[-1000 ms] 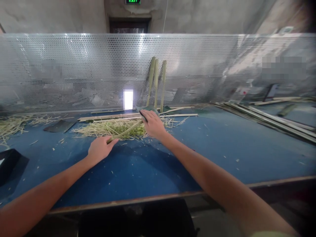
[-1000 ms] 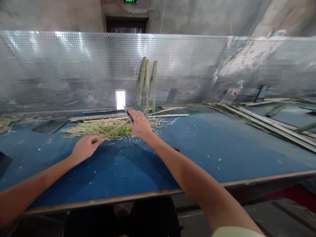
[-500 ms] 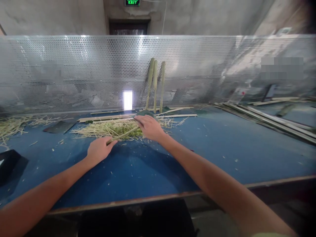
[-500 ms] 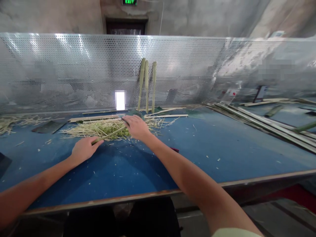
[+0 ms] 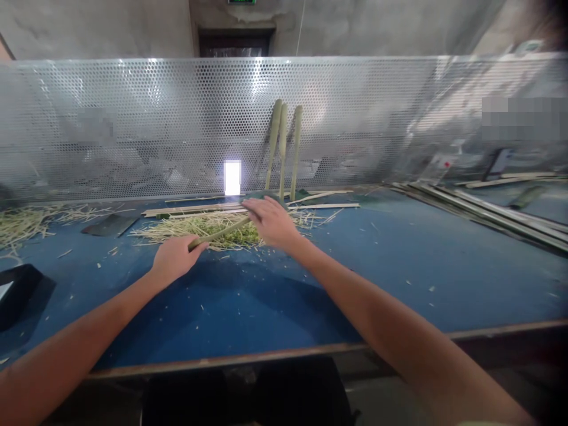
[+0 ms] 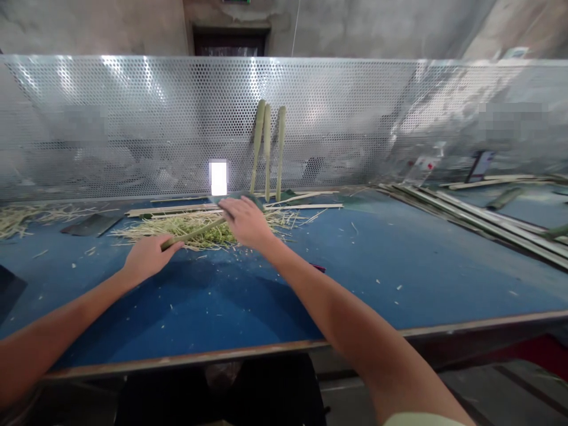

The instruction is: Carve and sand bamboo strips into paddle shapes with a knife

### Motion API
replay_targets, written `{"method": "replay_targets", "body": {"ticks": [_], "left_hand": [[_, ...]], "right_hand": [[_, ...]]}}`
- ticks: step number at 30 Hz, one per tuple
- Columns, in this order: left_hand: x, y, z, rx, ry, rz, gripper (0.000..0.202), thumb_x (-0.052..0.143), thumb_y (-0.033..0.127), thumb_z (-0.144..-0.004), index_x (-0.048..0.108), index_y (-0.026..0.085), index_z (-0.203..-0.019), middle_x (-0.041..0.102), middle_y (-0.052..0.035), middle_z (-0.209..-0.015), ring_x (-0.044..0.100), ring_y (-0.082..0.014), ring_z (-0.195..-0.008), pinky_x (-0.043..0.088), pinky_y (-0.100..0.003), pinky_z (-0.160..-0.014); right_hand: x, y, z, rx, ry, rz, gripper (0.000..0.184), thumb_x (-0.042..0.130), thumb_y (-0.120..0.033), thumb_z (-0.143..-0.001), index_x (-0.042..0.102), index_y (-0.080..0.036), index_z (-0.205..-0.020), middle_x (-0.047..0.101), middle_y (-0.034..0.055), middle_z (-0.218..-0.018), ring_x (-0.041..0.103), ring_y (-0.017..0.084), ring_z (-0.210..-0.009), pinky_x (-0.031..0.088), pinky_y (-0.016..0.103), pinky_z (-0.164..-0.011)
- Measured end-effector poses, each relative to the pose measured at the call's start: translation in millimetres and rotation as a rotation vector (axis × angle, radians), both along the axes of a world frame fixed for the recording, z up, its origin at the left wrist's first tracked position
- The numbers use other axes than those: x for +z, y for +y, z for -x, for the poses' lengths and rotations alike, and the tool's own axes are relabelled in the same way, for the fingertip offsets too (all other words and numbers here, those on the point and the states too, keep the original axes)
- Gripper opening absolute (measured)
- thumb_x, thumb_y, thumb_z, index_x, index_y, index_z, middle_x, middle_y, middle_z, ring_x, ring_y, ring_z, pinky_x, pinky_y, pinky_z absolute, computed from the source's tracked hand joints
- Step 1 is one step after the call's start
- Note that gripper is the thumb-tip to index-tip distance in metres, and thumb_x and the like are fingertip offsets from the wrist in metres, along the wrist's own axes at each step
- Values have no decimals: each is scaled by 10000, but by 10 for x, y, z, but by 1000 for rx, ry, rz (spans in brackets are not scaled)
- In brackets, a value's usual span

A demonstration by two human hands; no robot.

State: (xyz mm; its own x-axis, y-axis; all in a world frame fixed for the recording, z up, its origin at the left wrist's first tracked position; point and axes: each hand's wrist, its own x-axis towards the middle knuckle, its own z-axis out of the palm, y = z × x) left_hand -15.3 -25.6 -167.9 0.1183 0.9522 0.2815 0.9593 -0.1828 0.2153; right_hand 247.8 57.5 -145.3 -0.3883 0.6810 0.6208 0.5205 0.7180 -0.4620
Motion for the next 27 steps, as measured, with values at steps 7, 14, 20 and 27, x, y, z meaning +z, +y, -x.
{"method": "replay_targets", "body": {"ticks": [7, 14, 20, 27], "left_hand": [[162, -33, 152, -129, 81, -33, 511, 467, 627, -865, 368, 224, -568, 471, -4, -488, 395, -144, -442, 233, -286, -477], [235, -54, 221, -162, 155, -58, 518, 430, 647, -860, 344, 222, -576, 469, -7, -485, 376, -141, -446, 199, -293, -489], [271, -60, 249, -127, 191, -63, 509, 408, 650, -858, 404, 222, -584, 491, -17, -491, 378, -145, -445, 204, -294, -491], [262, -58, 255, -101, 211, -73, 498, 426, 646, -854, 472, 223, -597, 533, -26, -508, 416, -152, -454, 217, -296, -494]], "right_hand": [[106, 459, -375, -303, 788, 412, 280, 554, -444, -877, 662, -190, -922, 715, 42, -812, 702, 228, -797, 589, 376, -729], [118, 331, -261, -216, 847, 617, 161, 620, -330, -806, 638, -209, -911, 730, 16, -752, 707, 203, -657, 604, 341, -613], [57, 163, -136, -132, 603, 736, 215, 617, -371, -851, 651, -202, -979, 761, 97, -888, 726, 247, -688, 609, 384, -589], [-116, 203, -99, -46, 224, 655, 276, 634, -446, -855, 687, -214, -995, 748, 123, -945, 712, 271, -734, 590, 390, -594]]}}
